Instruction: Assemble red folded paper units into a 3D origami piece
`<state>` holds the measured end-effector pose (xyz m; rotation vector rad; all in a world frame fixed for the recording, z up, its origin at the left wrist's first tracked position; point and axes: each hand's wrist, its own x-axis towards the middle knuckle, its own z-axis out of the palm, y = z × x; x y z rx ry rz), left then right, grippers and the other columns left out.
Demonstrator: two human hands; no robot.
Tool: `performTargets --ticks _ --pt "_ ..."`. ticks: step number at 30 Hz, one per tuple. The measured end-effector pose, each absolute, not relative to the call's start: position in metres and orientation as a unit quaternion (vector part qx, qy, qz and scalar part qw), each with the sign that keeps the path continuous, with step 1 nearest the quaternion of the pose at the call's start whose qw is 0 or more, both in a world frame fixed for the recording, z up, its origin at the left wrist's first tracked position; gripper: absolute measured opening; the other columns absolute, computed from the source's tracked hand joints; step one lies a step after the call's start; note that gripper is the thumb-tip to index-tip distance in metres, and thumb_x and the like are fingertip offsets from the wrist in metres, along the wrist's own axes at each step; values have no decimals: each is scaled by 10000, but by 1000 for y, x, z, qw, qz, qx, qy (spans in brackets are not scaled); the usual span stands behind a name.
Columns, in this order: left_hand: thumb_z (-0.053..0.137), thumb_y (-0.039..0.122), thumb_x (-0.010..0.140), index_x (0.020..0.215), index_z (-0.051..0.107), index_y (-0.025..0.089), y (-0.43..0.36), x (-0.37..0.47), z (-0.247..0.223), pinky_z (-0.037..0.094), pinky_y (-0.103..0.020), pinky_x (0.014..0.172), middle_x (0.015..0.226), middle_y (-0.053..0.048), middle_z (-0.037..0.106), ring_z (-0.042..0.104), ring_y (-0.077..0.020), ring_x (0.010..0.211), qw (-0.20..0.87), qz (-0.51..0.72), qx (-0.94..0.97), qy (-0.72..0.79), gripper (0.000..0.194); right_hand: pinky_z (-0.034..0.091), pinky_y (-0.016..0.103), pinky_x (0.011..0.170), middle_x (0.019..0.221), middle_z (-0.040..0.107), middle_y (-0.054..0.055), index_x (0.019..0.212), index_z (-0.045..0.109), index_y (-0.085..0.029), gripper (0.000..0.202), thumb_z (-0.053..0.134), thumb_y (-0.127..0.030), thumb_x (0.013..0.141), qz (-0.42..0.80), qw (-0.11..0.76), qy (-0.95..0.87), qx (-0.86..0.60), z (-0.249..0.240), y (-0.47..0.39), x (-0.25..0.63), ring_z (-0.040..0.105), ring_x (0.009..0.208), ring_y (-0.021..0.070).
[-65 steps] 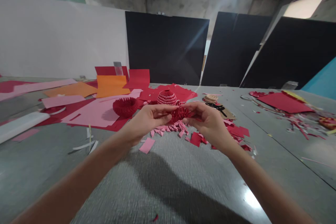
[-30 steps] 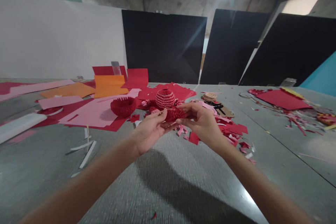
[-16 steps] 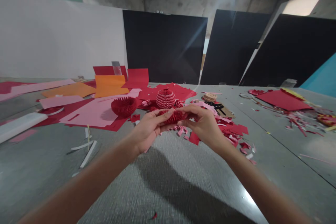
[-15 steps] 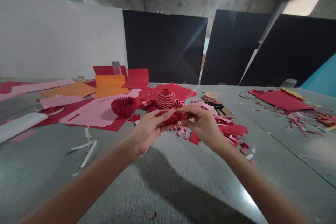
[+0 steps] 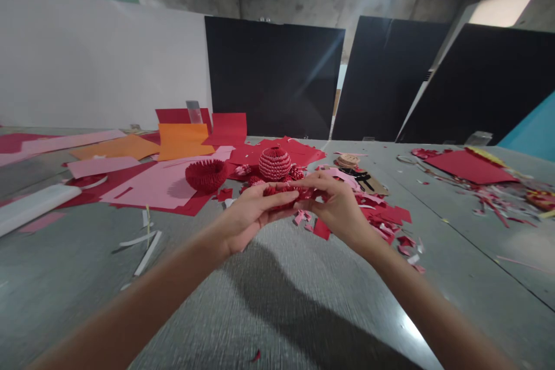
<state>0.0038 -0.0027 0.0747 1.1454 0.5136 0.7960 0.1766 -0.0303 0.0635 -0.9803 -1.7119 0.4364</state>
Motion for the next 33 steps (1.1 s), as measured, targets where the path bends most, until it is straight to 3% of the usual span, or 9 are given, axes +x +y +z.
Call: performTargets --ticks 4,8,12,18,26,33 --pt "712 191 739 891 705 137 -3 5 74 490 -319 880 917 -60 695 640 -166 864 721 367 536 239 162 487 311 711 842 611 9 986 661 -243 338 715 -140 668 209 541 -694 -428 67 -34 173 572 794 150" --pt "700 152 740 845 686 122 -4 5 74 505 -328 870 896 -64 687 652 -187 873 726 399 494 263 110 492 290 653 768 599 -6 816 563 -211 228 722 -162 660 211 594 -647 -430 69 -38 167 572 694 131" --pt "699 119 733 824 687 138 -6 5 73 485 -360 938 895 -47 696 656 -190 898 744 432 446 248 93 486 306 668 732 619 3 721 599 -228 93 660 -162 744 63 613 -648 -448 65 -42 161 576 706 146" --pt "694 117 737 810 705 135 -2 5 68 486 -331 937 914 -42 704 647 -165 887 760 447 414 225 75 510 323 708 868 663 57 855 710 -248 189 566 -130 824 -51 610 -666 -426 51 -44 151 617 789 163" --pt "696 114 733 786 698 134 -4 4 68 508 -292 851 863 -22 698 662 -150 822 761 433 421 236 58 505 288 682 821 663 23 836 706 -241 236 621 -41 741 -40 652 -635 -413 41 -39 147 620 742 139" --pt "718 148 722 822 689 152 -4 3 69 505 -270 791 830 -4 689 662 -131 757 737 426 447 274 104 492 295 705 821 668 13 830 688 -229 220 630 -51 713 16 643 -608 -466 43 -45 141 615 759 148"
